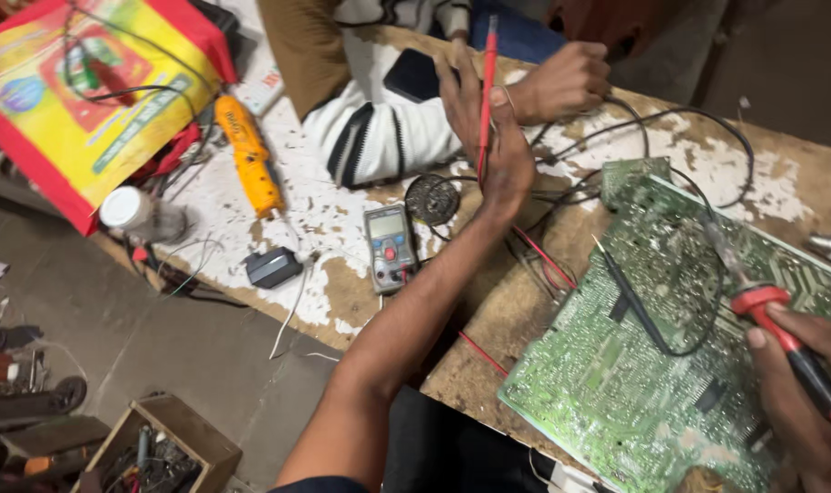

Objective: The person uses multimeter probes to test points on a green circuit board and then uses a soldering iron to apply solder to specific joints. The person switches between testing and soldering multiple times while working on the board.

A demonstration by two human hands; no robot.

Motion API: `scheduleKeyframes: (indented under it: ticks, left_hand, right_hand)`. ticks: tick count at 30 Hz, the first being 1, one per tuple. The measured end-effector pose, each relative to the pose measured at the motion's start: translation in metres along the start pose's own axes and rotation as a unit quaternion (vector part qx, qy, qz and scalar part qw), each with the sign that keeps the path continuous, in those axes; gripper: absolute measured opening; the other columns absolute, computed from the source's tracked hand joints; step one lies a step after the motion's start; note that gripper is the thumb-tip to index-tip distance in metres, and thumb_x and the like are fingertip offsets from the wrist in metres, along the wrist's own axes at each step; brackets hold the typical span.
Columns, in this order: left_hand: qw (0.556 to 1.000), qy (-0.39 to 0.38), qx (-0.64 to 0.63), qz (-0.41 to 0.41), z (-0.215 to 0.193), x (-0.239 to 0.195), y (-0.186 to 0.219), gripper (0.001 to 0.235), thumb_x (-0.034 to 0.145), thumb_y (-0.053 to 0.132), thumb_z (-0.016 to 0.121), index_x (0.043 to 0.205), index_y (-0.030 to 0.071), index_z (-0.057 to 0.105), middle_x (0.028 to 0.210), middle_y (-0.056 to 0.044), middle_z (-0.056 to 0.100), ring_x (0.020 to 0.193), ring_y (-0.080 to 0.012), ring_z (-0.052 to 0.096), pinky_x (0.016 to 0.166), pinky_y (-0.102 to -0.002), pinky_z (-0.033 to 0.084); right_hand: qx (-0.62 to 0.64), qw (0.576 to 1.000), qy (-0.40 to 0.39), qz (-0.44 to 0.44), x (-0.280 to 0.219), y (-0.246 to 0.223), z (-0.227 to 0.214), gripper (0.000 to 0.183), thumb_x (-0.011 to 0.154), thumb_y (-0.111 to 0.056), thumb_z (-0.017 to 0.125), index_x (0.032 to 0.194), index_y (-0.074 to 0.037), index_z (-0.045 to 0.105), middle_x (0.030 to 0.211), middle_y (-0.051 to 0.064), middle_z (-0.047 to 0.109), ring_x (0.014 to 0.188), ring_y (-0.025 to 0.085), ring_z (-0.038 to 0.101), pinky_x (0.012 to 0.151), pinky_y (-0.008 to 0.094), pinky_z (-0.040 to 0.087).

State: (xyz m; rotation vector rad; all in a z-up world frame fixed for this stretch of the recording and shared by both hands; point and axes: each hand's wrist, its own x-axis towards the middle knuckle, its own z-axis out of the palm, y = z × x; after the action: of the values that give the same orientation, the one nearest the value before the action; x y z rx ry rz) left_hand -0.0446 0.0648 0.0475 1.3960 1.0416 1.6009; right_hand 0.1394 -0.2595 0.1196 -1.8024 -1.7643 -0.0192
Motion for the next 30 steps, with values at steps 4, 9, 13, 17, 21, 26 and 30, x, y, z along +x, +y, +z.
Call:
scheduleKeyframes:
  ticks: [4, 9, 13, 17, 21, 26, 30]
  left_hand:
    - [0.999, 0.023, 0.010, 0.048, -0.008, 0.000, 0.001, 0.061, 0.117, 0.054, 0.030, 0.161, 0.012, 0.038, 0.159, -0.021, 0.037, 0.151, -0.0318, 0.037, 0.129, -0.042, 0.031]
    - [0.981, -0.115, 0.027, 0.155, 0.014, -0.018, 0.001, 0.062, 0.117, 0.057, 0.027, 0.162, 0.015, 0.033, 0.165, -0.020, 0.026, 0.155, -0.0328, 0.029, 0.130, -0.044, 0.028]
    - [0.979, -0.048, 0.070, 0.184, 0.021, -0.006, -0.012, 0.063, 0.118, 0.059, 0.025, 0.164, 0.017, 0.029, 0.170, -0.019, 0.018, 0.158, -0.0336, 0.024, 0.131, -0.045, 0.025]
    - [0.982, 0.030, 0.108, 0.155, 0.018, -0.013, -0.020, 0.063, 0.118, 0.061, 0.022, 0.165, 0.019, 0.025, 0.174, -0.018, 0.009, 0.161, -0.0344, 0.018, 0.133, -0.047, 0.023]
    - [0.979, 0.013, 0.141, 0.149, 0.007, -0.014, -0.019, 0.063, 0.118, 0.061, 0.021, 0.166, 0.021, 0.022, 0.176, -0.019, 0.007, 0.164, -0.0365, 0.013, 0.135, -0.049, 0.019]
    - [0.985, -0.017, 0.107, 0.134, 0.018, -0.018, -0.027, 0.063, 0.118, 0.061, 0.022, 0.167, 0.022, 0.021, 0.176, -0.020, 0.005, 0.165, -0.0379, 0.011, 0.135, -0.050, 0.019]
    - [0.985, -0.026, 0.111, 0.132, 0.011, -0.015, -0.031, 0.063, 0.118, 0.062, 0.022, 0.166, 0.022, 0.021, 0.176, -0.020, 0.005, 0.165, -0.0383, 0.011, 0.135, -0.051, 0.020]
  right_hand:
    - [0.025, 0.995, -0.005, 0.093, 0.004, -0.001, 0.004, 0.026, 0.107, -0.005, 0.074, 0.131, 0.003, 0.065, 0.112, 0.019, 0.067, 0.090, 0.019, 0.063, 0.084, 0.026, 0.052]
    - [0.072, 0.987, 0.022, 0.145, 0.021, -0.029, -0.013, 0.035, 0.090, -0.006, 0.076, 0.124, 0.001, 0.070, 0.100, 0.017, 0.071, 0.080, 0.018, 0.067, 0.073, 0.028, 0.051]
    - [0.063, 0.991, 0.066, 0.103, 0.031, -0.029, -0.009, 0.031, 0.094, -0.007, 0.079, 0.123, -0.001, 0.071, 0.098, 0.015, 0.071, 0.082, 0.015, 0.069, 0.070, 0.025, 0.052]
    - [0.061, 0.989, 0.048, 0.127, 0.026, -0.038, -0.020, 0.031, 0.087, -0.002, 0.079, 0.117, 0.001, 0.072, 0.099, 0.017, 0.071, 0.084, 0.019, 0.069, 0.071, 0.028, 0.052]
    - [0.061, 0.997, 0.048, 0.023, 0.045, -0.052, -0.014, 0.028, 0.094, 0.000, 0.078, 0.121, 0.000, 0.070, 0.107, 0.017, 0.070, 0.094, 0.022, 0.071, 0.080, 0.028, 0.055]
    - [0.054, 0.996, 0.035, 0.058, 0.042, -0.046, -0.011, 0.030, 0.089, 0.002, 0.078, 0.119, -0.002, 0.073, 0.110, 0.016, 0.071, 0.097, 0.024, 0.072, 0.078, 0.031, 0.058]
    - [0.039, 0.998, 0.019, 0.042, 0.034, -0.039, -0.006, 0.031, 0.091, 0.001, 0.078, 0.121, -0.004, 0.072, 0.114, 0.014, 0.072, 0.101, 0.023, 0.073, 0.077, 0.030, 0.059]
